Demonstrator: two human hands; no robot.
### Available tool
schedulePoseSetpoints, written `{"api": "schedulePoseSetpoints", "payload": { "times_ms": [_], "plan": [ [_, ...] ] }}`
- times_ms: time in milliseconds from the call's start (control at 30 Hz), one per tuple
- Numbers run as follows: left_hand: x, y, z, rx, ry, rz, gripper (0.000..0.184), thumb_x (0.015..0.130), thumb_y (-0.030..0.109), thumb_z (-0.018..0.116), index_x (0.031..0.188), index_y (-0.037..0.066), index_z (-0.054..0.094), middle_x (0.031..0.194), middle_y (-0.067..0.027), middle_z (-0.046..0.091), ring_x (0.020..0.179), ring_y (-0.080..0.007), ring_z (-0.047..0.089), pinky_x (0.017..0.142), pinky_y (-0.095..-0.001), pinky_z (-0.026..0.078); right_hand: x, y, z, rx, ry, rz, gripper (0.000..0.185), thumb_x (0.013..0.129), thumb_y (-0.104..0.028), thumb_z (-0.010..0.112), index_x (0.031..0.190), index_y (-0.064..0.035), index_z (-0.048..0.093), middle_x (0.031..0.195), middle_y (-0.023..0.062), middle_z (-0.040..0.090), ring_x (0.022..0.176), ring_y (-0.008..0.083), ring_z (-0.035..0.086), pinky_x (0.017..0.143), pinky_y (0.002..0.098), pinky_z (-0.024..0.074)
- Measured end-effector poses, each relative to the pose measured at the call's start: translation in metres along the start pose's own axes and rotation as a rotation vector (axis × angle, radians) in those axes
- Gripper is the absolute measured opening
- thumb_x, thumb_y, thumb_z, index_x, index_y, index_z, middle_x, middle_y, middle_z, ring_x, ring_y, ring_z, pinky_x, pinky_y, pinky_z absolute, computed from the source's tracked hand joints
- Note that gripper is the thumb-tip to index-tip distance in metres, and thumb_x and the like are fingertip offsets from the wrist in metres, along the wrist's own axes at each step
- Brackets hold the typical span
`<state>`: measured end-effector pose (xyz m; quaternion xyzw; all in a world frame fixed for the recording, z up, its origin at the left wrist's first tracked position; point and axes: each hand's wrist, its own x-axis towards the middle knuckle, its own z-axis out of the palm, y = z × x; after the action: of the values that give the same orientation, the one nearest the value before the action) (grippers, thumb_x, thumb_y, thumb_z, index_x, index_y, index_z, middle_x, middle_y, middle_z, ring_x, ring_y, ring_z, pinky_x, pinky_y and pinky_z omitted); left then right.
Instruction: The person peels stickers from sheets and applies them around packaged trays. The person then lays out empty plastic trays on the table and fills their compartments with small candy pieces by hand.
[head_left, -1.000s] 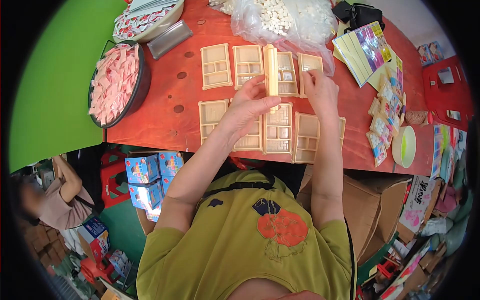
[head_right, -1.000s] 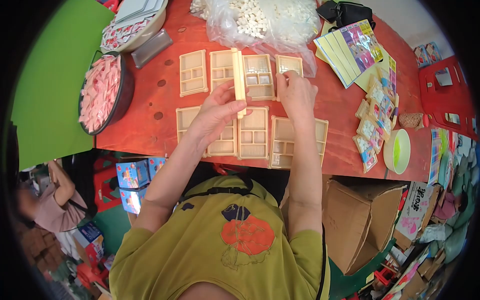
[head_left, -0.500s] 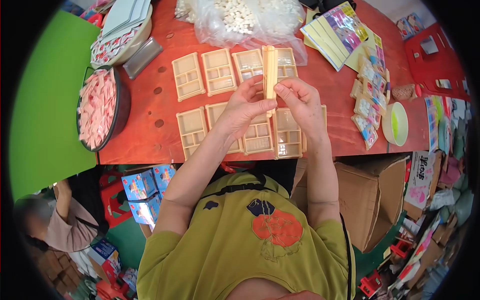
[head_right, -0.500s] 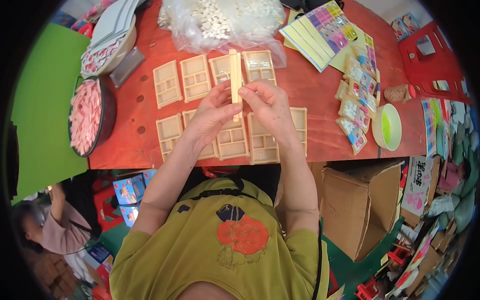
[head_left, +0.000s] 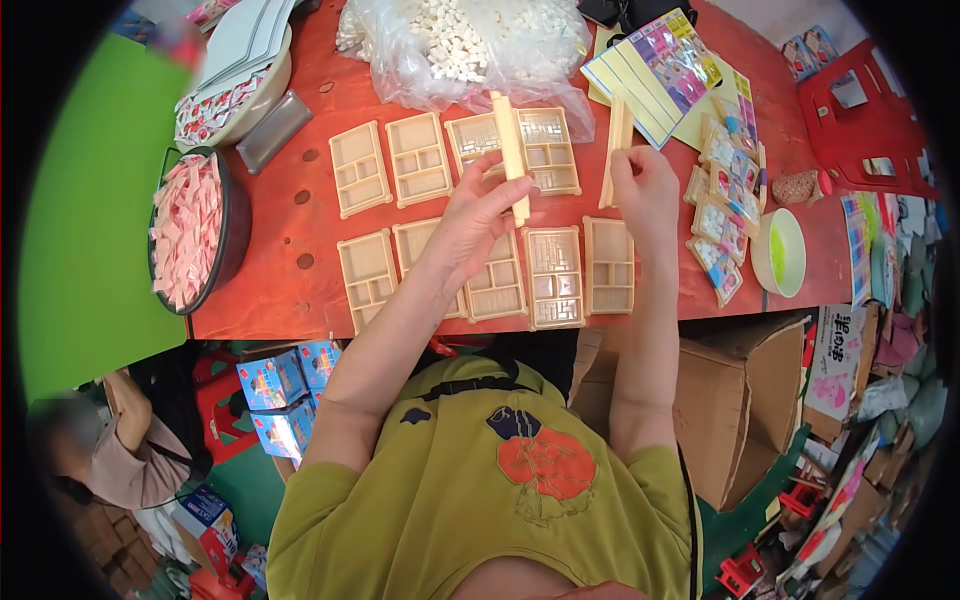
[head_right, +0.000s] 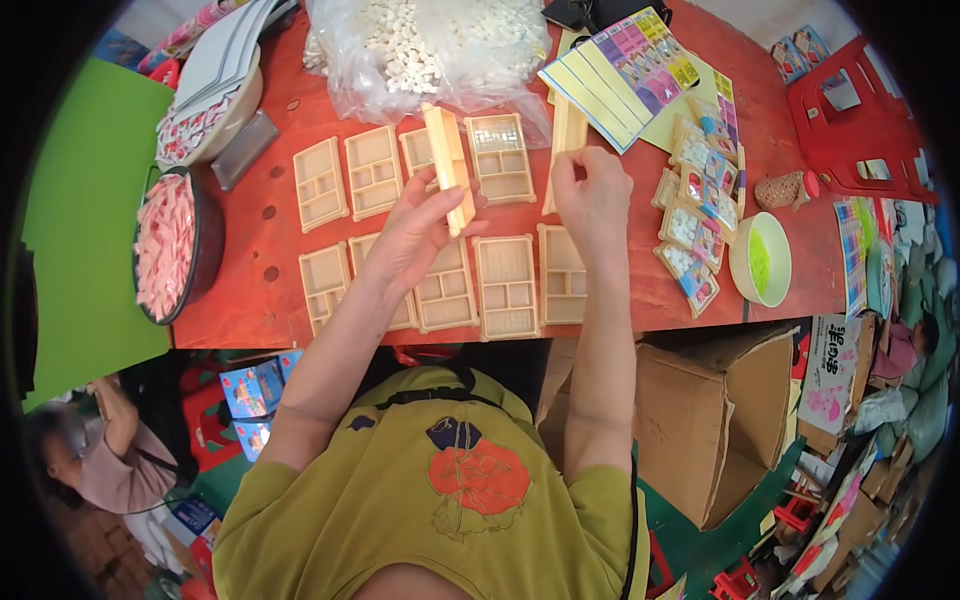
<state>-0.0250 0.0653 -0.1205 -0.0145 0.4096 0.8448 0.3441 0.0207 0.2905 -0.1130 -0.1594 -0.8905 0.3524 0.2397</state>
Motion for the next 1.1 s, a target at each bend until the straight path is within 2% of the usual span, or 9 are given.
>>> {"api": "schedulePoseSetpoints", "payload": {
  "times_ms": [200,333,500,533,600,700,833,967,1100],
  "plan": [
    [-0.018,0.001,-0.016,-0.025,0.007,0.006,0.066,0.092,0.012,0.074,0.144,0.002,0.035,0.126,-0.0134,0.058,0.112,-0.0218,0.062,0.09,-0.0417,0.06,0.02,0.031,0.038,-0.531,-0.298,0.03,0.036,0.093,-0.038,0.061,0.089,-0.0048,0.075,0.091,0.021,0.072,0.091,0.0384,0.069,0.081,0.0462,0.053],
    [-0.056,0.008,-0.04,-0.123,-0.037,-0.002,0.061,0.094,0.013,0.068,0.145,0.0,0.036,0.13,-0.0142,0.059,0.115,-0.0271,0.064,0.089,-0.0451,0.061,0.014,0.026,0.029,-0.427,-0.324,0.057,0.038,0.094,-0.041,0.063,0.105,-0.005,0.073,0.095,0.0196,0.074,0.095,0.0362,0.071,0.083,0.0452,0.0538],
    [-0.129,0.044,-0.096,-0.337,-0.062,0.03,0.058,0.1,0.027,0.052,0.149,0.001,0.037,0.136,-0.0186,0.058,0.116,-0.0363,0.065,0.083,-0.049,0.063,0.008,0.028,0.017,-0.148,-0.288,-0.135,0.02,0.1,-0.017,0.063,0.109,0.0012,0.067,0.093,0.0097,0.069,0.087,0.0184,0.066,0.08,0.0323,0.0529],
    [-0.147,0.05,-0.106,-0.266,0.111,0.036,0.052,0.101,0.03,0.047,0.143,0.0,0.046,0.128,-0.0193,0.064,0.105,-0.0348,0.07,0.074,-0.0467,0.064,0.007,0.031,0.017,0.099,-0.372,-0.066,0.02,0.102,-0.016,0.061,0.108,0.0021,0.066,0.091,0.0036,0.066,0.085,0.012,0.061,0.076,0.0279,0.0506],
    [-0.173,0.045,-0.153,-0.189,0.246,0.096,0.049,0.101,0.03,0.048,0.139,0.0,0.048,0.122,-0.0181,0.067,0.1,-0.0326,0.072,0.069,-0.0443,0.064,0.007,0.03,0.015,0.139,-0.457,-0.079,0.019,0.103,-0.016,0.06,0.108,0.002,0.066,0.082,-0.0023,0.056,0.071,0.0046,0.046,0.061,0.0226,0.0406],
    [-0.228,0.042,-0.203,0.036,0.623,0.212,0.04,0.1,0.026,0.049,0.129,-0.001,0.055,0.105,-0.0142,0.073,0.086,-0.0271,0.074,0.059,-0.0382,0.062,0.004,0.011,0.019,0.152,-0.417,-0.169,0.02,0.102,-0.015,0.059,0.106,0.0032,0.065,0.082,0.0019,0.059,0.073,0.0072,0.049,0.063,0.024,0.0421],
    [-0.277,0.069,-0.238,0.061,1.063,0.482,0.033,0.104,0.02,0.046,0.124,-0.005,0.055,0.103,-0.0189,0.072,0.078,-0.029,0.074,0.056,-0.0348,0.061,0.005,-0.018,0.022,0.123,-0.466,-0.194,0.02,0.102,-0.015,0.059,0.106,0.0038,0.066,0.085,0.0045,0.062,0.077,0.0097,0.052,0.069,0.026,0.0451],
    [-0.271,0.102,-0.301,-0.071,1.168,0.801,0.028,0.103,0.016,0.055,0.119,-0.007,0.053,0.105,-0.0222,0.07,0.084,-0.0335,0.074,0.066,-0.0383,0.066,0.013,-0.023,0.042,0.056,-0.548,-0.163,0.02,0.1,-0.013,0.06,0.108,0.0041,0.067,0.089,0.0088,0.068,0.08,0.0133,0.06,0.071,0.0294,0.0497],
    [-0.257,0.106,-0.356,0.056,1.217,0.668,0.038,0.094,0.018,0.072,0.116,-0.003,0.049,0.081,-0.0111,0.062,0.073,-0.032,0.074,0.058,-0.041,0.065,0.009,-0.054,0.05,0.003,-0.521,-0.42,0.016,0.097,-0.013,0.064,0.104,0.0018,0.069,0.093,0.0125,0.07,0.087,0.0195,0.066,0.078,0.0324,0.0516]
  ]
}}
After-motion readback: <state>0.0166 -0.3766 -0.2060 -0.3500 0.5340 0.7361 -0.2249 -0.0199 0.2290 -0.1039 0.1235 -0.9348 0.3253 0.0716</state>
